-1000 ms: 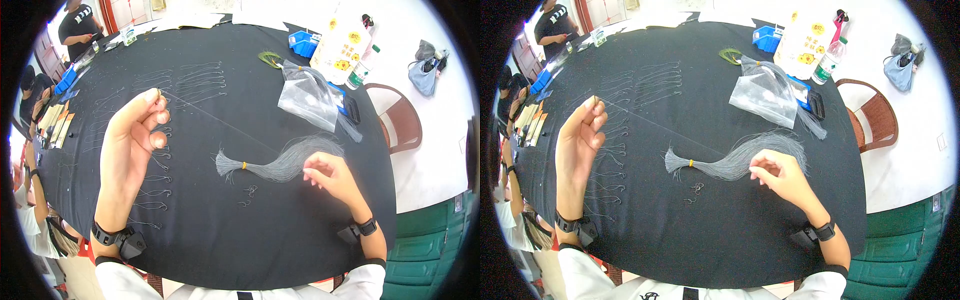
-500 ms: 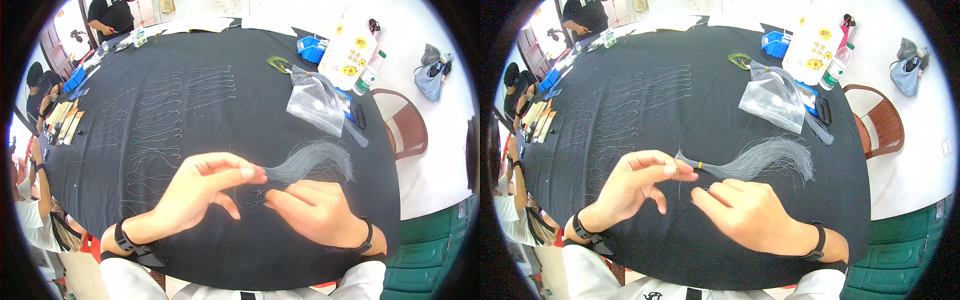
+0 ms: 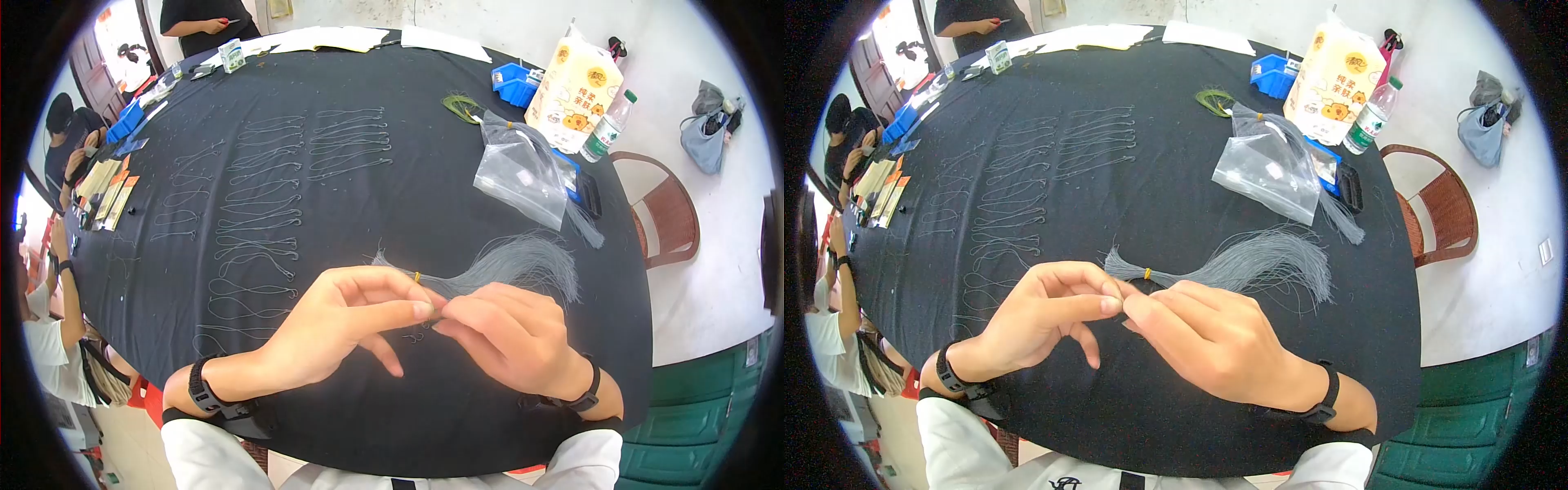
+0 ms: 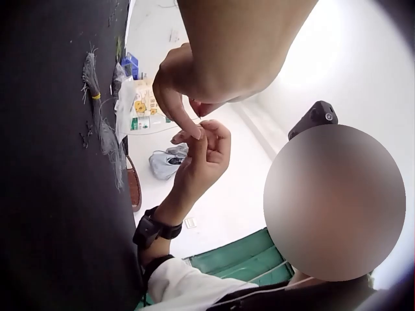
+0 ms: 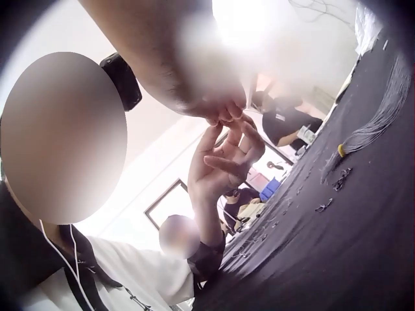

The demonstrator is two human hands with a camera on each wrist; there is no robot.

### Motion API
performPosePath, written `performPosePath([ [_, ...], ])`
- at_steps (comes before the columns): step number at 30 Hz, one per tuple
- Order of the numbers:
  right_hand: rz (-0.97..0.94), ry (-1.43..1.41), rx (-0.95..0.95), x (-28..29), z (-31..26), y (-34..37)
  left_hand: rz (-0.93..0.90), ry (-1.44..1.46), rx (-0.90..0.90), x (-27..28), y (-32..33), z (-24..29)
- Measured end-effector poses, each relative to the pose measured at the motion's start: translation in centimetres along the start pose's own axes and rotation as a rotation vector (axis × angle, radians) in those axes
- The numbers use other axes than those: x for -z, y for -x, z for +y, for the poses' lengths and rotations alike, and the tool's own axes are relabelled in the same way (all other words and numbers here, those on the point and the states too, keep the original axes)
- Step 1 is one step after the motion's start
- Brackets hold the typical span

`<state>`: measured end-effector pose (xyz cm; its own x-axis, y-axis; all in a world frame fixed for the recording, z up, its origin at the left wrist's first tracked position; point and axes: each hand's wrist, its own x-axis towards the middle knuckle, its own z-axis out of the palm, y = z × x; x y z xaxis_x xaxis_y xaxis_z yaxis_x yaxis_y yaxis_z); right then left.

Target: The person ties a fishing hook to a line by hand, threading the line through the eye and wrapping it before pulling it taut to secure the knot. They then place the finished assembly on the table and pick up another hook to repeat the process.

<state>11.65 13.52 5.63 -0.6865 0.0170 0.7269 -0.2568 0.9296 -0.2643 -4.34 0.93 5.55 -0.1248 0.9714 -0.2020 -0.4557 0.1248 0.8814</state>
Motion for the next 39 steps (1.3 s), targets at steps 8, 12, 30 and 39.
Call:
performPosePath([
  [8,-0.018,-0.014,-0.032,0.4,0.2,0.0,-0.08,0.02,0.065,0.4,-0.1,0.1],
  [12,-0.12,-0.016,-0.074,1.4,0.1,0.2,-0.057,-0.011,0.005,0.7,-0.2,-0.4],
  [30,-0.021,0.4,0.11,0.4,-0.6,1.1,0.008,-0.061,-0.01,-0.3,0.2,-0.5],
  [39,-0.018,0.389,0.113,0.2,-0.3,1.3,0.007,-0.073,-0.063,-0.1,0.1,-1.0],
])
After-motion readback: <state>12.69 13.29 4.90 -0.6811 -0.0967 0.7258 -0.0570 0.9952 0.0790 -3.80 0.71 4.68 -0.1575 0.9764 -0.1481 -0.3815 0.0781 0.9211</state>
